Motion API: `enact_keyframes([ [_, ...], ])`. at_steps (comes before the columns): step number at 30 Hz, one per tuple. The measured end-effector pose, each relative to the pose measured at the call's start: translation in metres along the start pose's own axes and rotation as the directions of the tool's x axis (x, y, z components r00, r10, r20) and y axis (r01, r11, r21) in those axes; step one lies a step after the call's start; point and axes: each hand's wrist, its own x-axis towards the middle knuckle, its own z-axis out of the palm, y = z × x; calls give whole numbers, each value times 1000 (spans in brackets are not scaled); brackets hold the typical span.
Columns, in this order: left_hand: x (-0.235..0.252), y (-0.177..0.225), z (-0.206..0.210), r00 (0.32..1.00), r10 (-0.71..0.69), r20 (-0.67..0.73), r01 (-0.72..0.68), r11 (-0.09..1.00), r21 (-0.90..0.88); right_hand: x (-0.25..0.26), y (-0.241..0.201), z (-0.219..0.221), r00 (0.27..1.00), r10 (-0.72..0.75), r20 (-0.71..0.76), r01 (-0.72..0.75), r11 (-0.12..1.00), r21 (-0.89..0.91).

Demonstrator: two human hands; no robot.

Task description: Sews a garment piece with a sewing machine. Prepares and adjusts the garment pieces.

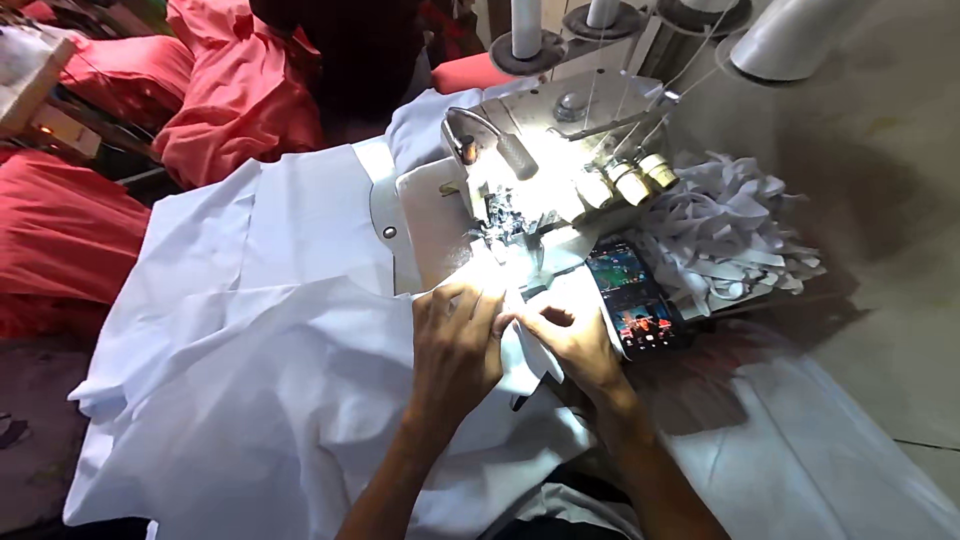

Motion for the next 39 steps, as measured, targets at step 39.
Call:
enact_keyframes([
  [39,15,-4,-2,991,8,137,7,994,-111,-15,-4,0,988,-49,-147,49,999,-1],
])
